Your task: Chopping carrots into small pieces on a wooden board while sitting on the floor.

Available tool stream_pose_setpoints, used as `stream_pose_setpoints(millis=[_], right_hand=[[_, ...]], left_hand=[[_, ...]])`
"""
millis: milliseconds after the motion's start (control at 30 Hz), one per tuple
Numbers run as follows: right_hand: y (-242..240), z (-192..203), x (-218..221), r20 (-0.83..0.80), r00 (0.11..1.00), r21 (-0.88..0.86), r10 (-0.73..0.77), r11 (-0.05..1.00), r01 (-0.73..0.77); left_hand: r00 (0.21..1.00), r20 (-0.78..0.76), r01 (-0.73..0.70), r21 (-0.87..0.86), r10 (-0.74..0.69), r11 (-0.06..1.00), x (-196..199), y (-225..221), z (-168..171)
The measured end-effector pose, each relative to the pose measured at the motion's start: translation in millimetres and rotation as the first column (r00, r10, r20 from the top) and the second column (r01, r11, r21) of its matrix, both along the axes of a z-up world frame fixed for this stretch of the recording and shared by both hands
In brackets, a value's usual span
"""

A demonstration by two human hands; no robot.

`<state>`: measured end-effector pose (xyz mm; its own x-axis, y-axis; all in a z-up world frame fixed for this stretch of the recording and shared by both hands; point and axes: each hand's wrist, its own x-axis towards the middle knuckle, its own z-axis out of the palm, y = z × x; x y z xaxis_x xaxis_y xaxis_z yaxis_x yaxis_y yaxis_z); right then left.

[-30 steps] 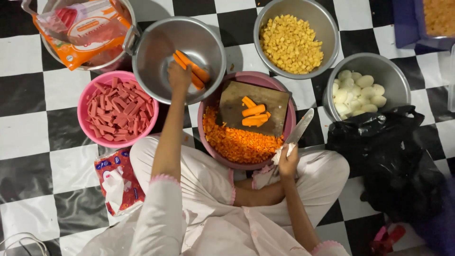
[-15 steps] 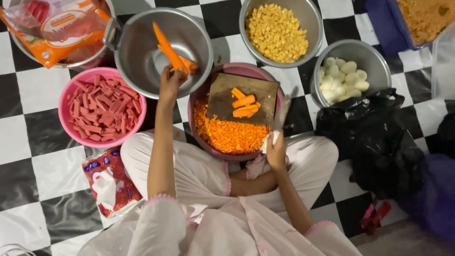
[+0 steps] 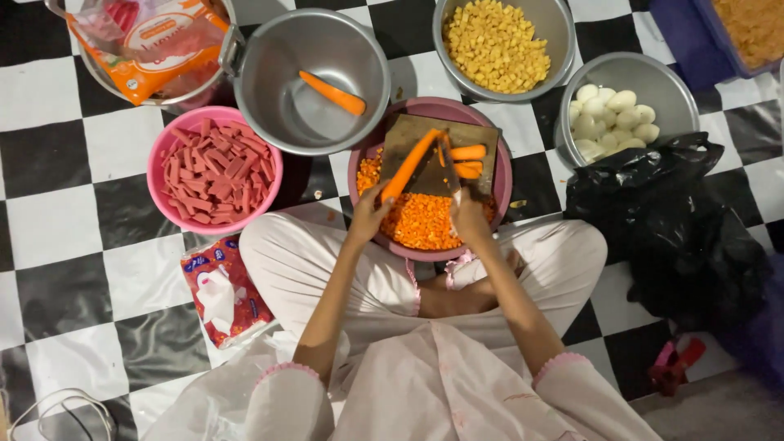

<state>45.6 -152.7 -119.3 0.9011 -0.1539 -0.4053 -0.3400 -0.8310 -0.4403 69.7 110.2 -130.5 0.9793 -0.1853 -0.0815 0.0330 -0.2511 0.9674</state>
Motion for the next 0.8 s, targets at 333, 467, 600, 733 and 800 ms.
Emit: stream_pose_setpoints(millis=[333,467,600,733,800], right_hand=[[58,91,13,-0.14,0.964,-0.126,0.226,0.962,-0.243],[50,37,28,-0.187,0.947,-0.145,0.262,0.946,-0.291],[50,52,36,-0.228,0.935,-0.129,0.272,0.943,-0.305],[61,69,43,-0.293,0.907,-0.134,0.303,0.926,-0.353],[60,57,47,-0.282,0.911,-0.117,0.302,0.931,-0.345]], left_hand=[[0.96,0.014,-0.279,0.088,0.279,0.956,1,-24,18],[0.96,0.12,-0.272,0.21,0.251,0.939,0,-20,6],[0.92,0.241,-0.338,0.084,0.31,0.937,6,-30,3],[0.942,0.062,-0.333,0.056,0.33,0.941,4,-23,7],[0.944,0.122,-0.323,0.145,0.307,0.935,7,-24,10]])
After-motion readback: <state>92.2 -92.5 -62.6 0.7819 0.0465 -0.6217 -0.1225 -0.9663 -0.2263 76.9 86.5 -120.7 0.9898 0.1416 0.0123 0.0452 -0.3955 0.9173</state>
